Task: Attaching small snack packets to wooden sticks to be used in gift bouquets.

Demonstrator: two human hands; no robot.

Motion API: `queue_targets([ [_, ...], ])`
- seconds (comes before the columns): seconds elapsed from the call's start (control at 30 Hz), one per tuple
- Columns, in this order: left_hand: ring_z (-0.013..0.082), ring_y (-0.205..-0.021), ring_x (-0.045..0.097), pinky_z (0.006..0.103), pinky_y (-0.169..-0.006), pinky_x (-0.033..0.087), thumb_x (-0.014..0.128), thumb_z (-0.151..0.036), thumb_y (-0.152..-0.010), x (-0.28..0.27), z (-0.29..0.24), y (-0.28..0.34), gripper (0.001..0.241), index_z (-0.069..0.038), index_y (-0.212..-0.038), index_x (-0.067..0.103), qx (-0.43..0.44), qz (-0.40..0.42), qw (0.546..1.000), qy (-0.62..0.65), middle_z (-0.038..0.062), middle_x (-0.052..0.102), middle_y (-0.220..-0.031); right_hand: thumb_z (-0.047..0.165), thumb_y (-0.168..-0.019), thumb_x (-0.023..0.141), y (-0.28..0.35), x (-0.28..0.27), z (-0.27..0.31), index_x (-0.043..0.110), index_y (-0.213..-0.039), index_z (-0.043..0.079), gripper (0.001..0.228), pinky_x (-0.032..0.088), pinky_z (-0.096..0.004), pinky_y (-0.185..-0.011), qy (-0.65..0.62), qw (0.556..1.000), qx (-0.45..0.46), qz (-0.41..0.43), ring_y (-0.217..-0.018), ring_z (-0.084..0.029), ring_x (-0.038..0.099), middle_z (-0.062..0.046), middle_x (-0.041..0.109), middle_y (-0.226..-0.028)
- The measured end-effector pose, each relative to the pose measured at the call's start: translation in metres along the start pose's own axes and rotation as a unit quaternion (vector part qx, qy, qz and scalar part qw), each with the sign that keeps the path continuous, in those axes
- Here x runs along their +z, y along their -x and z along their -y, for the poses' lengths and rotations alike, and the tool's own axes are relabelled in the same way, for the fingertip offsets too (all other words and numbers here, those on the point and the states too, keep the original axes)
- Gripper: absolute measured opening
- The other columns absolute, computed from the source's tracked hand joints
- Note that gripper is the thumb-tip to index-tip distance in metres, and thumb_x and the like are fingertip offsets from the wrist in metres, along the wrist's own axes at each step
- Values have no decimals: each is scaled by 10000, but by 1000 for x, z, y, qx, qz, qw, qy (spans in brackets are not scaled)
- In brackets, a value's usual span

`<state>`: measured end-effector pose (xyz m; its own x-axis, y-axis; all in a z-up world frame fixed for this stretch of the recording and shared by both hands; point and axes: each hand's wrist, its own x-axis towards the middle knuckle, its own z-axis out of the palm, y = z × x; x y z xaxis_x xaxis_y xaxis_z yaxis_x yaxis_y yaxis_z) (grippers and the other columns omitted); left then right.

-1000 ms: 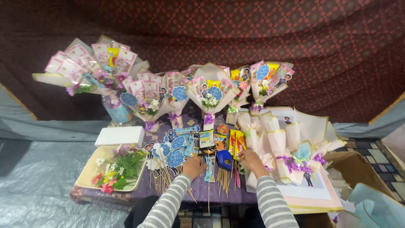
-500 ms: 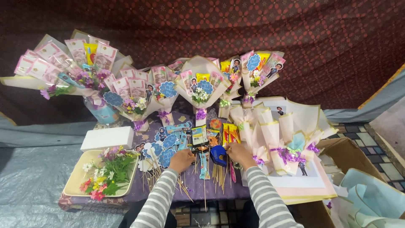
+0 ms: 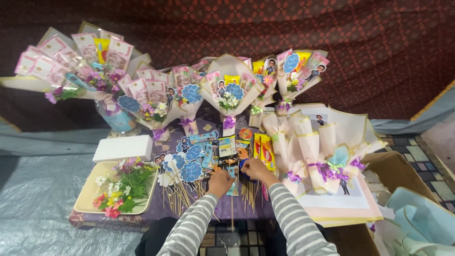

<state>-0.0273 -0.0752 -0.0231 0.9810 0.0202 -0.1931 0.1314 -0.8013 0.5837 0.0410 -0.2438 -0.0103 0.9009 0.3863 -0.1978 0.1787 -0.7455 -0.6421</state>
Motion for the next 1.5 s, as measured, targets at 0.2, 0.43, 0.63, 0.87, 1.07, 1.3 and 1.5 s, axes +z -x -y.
queue_targets([
  [0.2, 159, -482, 655, 240, -461, 550, 578, -163, -797, 9, 29, -23, 163, -27, -850, 650, -22, 83, 968, 235, 74, 668, -588, 357, -814, 590, 8, 5, 28, 700, -786, 41, 336, 519, -357, -645, -68, 997, 25, 22, -649, -306, 666, -159, 673, -722],
  [0.43, 174, -511, 658, 229, -453, 564, 505, -80, -836, -39, -15, 35, 222, 73, -988, 556, 16, 127, 940, 315, 164, 665, -682, 431, -789, 660, 15, 4, 75, 526, -1068, -53, 574, 354, -179, -291, -417, 895, 151, -44, -387, -130, 546, -164, 655, -763],
  [0.63, 150, -584, 664, 256, -544, 553, 564, -292, -843, -51, -9, 32, 255, -67, -947, 626, 91, 93, 975, 181, 27, 674, -640, 250, -829, 664, 7, -2, 78, 506, -1000, -85, 409, 321, -203, -313, -493, 853, 121, -120, -366, -109, 465, -113, 613, -620],
  [0.87, 149, -690, 593, 257, -571, 518, 681, -140, -806, -102, -40, 44, 278, 41, -998, 592, 43, -108, 823, 556, 115, 646, -798, 108, -788, 675, 49, -24, 124, 600, -897, 38, 150, 388, -144, -485, -493, 869, 6, 46, -534, -66, 547, -23, 597, -628],
  [1.07, 299, -1006, 600, 374, -817, 518, 594, -124, -881, -121, -41, 48, 434, 100, -1219, 441, 14, -93, 771, 630, 246, 581, -1136, 42, -759, 688, 55, -16, 115, 631, -896, 33, 150, 391, -168, -493, -393, 916, -68, 27, -545, -70, 525, -38, 647, -639],
  [1.3, 298, -987, 608, 389, -800, 541, 674, -111, -825, -134, -54, 58, 482, 99, -1191, 440, 18, -103, 765, 635, 244, 591, -1101, 113, -849, 590, 62, -18, 107, 732, -857, 80, 146, 445, -219, -533, -252, 956, -148, -24, -514, -120, 552, -72, 656, -540],
  [1.5, 218, -884, 634, 294, -712, 564, 700, -102, -793, -121, -53, 47, 447, 115, -1118, 484, 44, -113, 784, 608, 210, 635, -1002, 104, -885, 530, 62, -20, 96, 710, -817, 48, 200, 385, -228, -464, -294, 942, -161, 27, -426, -118, 445, -66, 564, -454],
])
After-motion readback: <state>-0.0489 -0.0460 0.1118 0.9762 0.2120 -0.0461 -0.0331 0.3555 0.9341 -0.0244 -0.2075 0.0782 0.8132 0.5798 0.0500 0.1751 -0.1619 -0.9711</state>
